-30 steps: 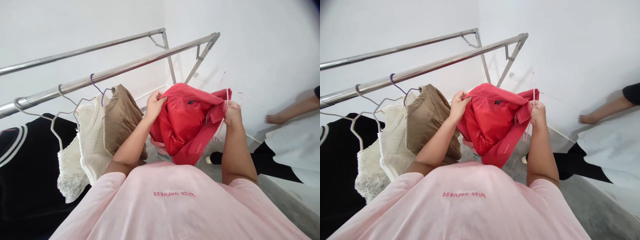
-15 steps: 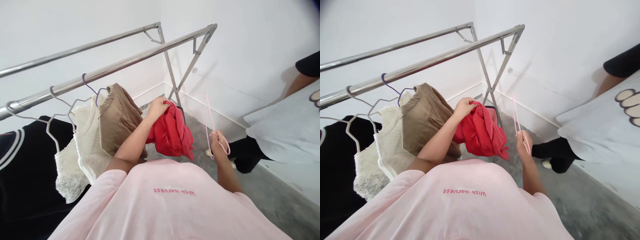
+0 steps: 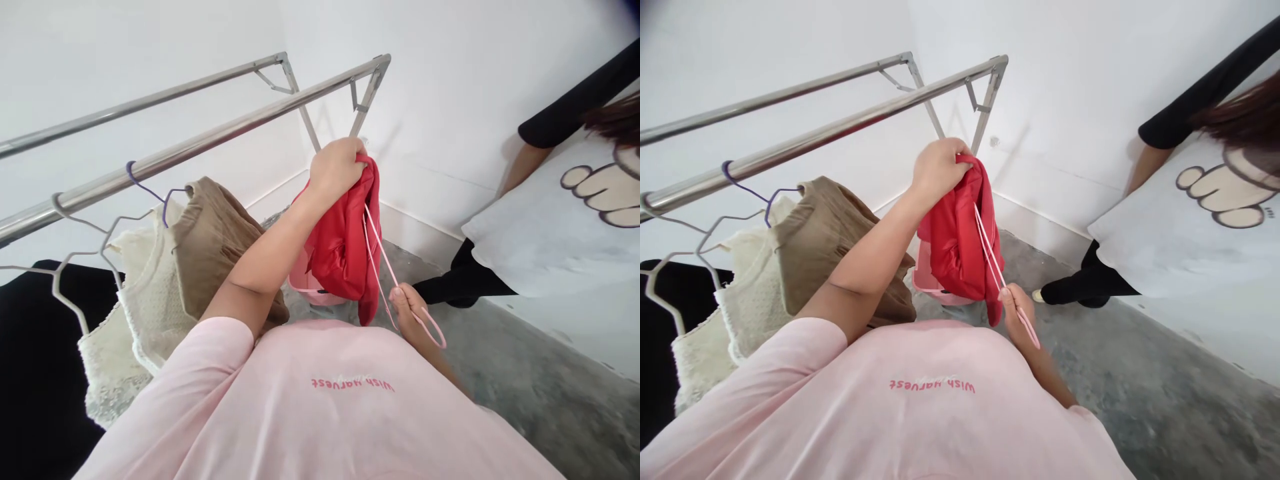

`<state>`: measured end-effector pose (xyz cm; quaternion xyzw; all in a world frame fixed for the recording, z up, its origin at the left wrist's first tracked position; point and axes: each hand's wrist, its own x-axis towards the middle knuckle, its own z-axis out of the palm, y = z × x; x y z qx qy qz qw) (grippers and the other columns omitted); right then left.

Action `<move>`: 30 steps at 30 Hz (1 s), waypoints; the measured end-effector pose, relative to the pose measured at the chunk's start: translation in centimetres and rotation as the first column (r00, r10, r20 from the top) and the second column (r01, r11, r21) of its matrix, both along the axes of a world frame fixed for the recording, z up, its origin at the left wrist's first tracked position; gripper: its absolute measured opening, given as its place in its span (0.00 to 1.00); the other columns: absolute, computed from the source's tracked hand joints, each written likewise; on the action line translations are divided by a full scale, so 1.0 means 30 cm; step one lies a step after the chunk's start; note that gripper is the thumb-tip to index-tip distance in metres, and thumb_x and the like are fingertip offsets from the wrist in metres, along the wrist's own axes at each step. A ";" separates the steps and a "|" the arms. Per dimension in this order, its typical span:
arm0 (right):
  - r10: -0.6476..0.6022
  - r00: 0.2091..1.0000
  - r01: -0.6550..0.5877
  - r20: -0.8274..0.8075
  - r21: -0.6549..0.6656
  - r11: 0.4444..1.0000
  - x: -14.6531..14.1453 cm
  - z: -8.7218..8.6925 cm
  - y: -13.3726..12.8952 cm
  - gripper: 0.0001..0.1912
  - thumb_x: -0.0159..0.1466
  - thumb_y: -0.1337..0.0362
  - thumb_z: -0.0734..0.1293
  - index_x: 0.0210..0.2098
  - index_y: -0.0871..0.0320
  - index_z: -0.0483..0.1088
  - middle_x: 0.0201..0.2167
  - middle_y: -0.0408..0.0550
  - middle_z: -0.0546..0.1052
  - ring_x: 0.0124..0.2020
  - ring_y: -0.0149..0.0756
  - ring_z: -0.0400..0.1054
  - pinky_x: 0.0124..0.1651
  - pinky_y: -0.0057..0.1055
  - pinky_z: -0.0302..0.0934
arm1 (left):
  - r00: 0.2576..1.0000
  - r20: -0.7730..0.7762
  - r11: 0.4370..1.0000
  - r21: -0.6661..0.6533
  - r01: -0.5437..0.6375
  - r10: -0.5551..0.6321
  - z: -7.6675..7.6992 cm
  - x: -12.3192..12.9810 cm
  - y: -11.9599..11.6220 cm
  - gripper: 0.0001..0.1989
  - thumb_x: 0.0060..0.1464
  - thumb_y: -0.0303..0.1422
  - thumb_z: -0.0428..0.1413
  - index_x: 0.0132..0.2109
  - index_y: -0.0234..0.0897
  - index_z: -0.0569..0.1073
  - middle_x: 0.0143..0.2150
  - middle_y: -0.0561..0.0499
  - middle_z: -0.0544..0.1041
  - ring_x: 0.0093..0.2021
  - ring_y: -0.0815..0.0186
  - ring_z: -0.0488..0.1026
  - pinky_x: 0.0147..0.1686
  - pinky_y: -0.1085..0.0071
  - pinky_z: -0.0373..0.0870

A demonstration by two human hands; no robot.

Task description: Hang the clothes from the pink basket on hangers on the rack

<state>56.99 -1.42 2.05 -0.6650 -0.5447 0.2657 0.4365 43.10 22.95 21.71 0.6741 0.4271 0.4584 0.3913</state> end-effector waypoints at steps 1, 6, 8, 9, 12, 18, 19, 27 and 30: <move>-0.019 1.000 0.019 -0.010 -0.010 1.000 0.001 -0.014 0.006 0.22 0.70 0.45 0.55 0.27 0.50 0.63 0.21 0.45 0.67 0.25 0.43 0.65 0.28 0.41 0.58 | 0.998 -0.064 0.999 0.035 0.026 -0.023 0.023 0.012 -0.008 0.12 0.44 0.14 0.57 0.25 0.35 0.74 0.34 0.46 0.74 0.61 0.47 0.67 0.68 0.55 0.54; -0.204 0.972 0.213 0.117 -0.072 0.974 0.122 -0.084 0.024 0.21 0.69 0.48 0.55 0.25 0.52 0.58 0.22 0.47 0.67 0.27 0.42 0.63 0.32 0.40 0.55 | 0.975 -0.219 0.994 0.085 0.064 -0.044 -0.006 0.021 0.000 0.12 0.41 0.14 0.58 0.25 0.37 0.74 0.37 0.43 0.75 0.60 0.44 0.67 0.67 0.53 0.53; -0.336 0.923 0.354 0.186 -0.076 0.932 0.217 -0.075 0.022 0.19 0.68 0.50 0.56 0.24 0.53 0.58 0.23 0.48 0.66 0.27 0.42 0.61 0.33 0.38 0.51 | 0.966 -0.257 0.997 0.062 0.040 -0.023 -0.060 0.019 0.021 0.13 0.39 0.14 0.59 0.23 0.38 0.74 0.36 0.43 0.75 0.59 0.43 0.68 0.66 0.53 0.54; -0.400 0.891 0.421 0.215 -0.064 0.905 0.264 -0.061 0.021 0.19 0.67 0.50 0.56 0.25 0.53 0.59 0.24 0.48 0.66 0.28 0.41 0.60 0.33 0.37 0.50 | 0.964 -0.266 0.999 0.044 0.028 -0.015 -0.087 0.019 0.031 0.13 0.38 0.14 0.59 0.22 0.38 0.73 0.35 0.43 0.75 0.58 0.43 0.69 0.65 0.53 0.55; -0.466 0.831 0.497 0.304 -0.031 0.867 0.375 -0.012 0.033 0.20 0.68 0.49 0.56 0.26 0.55 0.62 0.26 0.48 0.67 0.30 0.39 0.59 0.34 0.35 0.46 | 0.951 -0.308 0.999 0.017 0.035 -0.028 -0.144 0.020 0.045 0.12 0.36 0.16 0.60 0.20 0.39 0.73 0.30 0.45 0.73 0.53 0.44 0.71 0.63 0.53 0.58; -0.292 0.907 0.358 0.304 -0.191 0.914 0.375 -0.078 0.092 0.18 0.66 0.53 0.61 0.25 0.56 0.65 0.26 0.49 0.69 0.29 0.36 0.58 0.33 0.33 0.47 | 0.903 -0.385 0.982 -0.083 0.171 -0.190 -0.157 -0.011 0.038 0.10 0.35 0.21 0.63 0.17 0.40 0.73 0.19 0.50 0.67 0.40 0.51 0.74 0.54 0.57 0.67; -0.283 0.916 0.348 0.284 -0.215 0.912 0.351 -0.110 0.097 0.17 0.66 0.53 0.60 0.25 0.56 0.66 0.26 0.49 0.70 0.29 0.36 0.59 0.33 0.33 0.48 | 0.889 -0.405 0.977 -0.099 0.189 -0.213 -0.159 -0.019 0.035 0.09 0.36 0.22 0.63 0.18 0.40 0.73 0.19 0.49 0.68 0.38 0.52 0.74 0.52 0.58 0.68; -0.246 0.968 0.233 -0.050 -0.188 0.954 0.109 -0.244 0.136 0.17 0.66 0.53 0.58 0.25 0.56 0.65 0.26 0.48 0.70 0.32 0.37 0.65 0.37 0.34 0.60 | 0.769 -0.609 0.973 -0.021 0.229 -0.194 -0.190 -0.019 -0.038 0.05 0.42 0.26 0.60 0.22 0.38 0.76 0.24 0.47 0.74 0.33 0.55 0.74 0.46 0.59 0.70; -0.331 0.938 0.305 -0.103 -0.209 0.929 0.094 -0.230 0.167 0.17 0.66 0.55 0.61 0.24 0.57 0.63 0.24 0.46 0.67 0.32 0.36 0.63 0.38 0.33 0.59 | 0.696 -0.701 0.975 0.002 0.222 -0.157 -0.179 -0.017 -0.061 0.05 0.43 0.26 0.58 0.27 0.39 0.78 0.30 0.47 0.78 0.37 0.56 0.75 0.46 0.62 0.70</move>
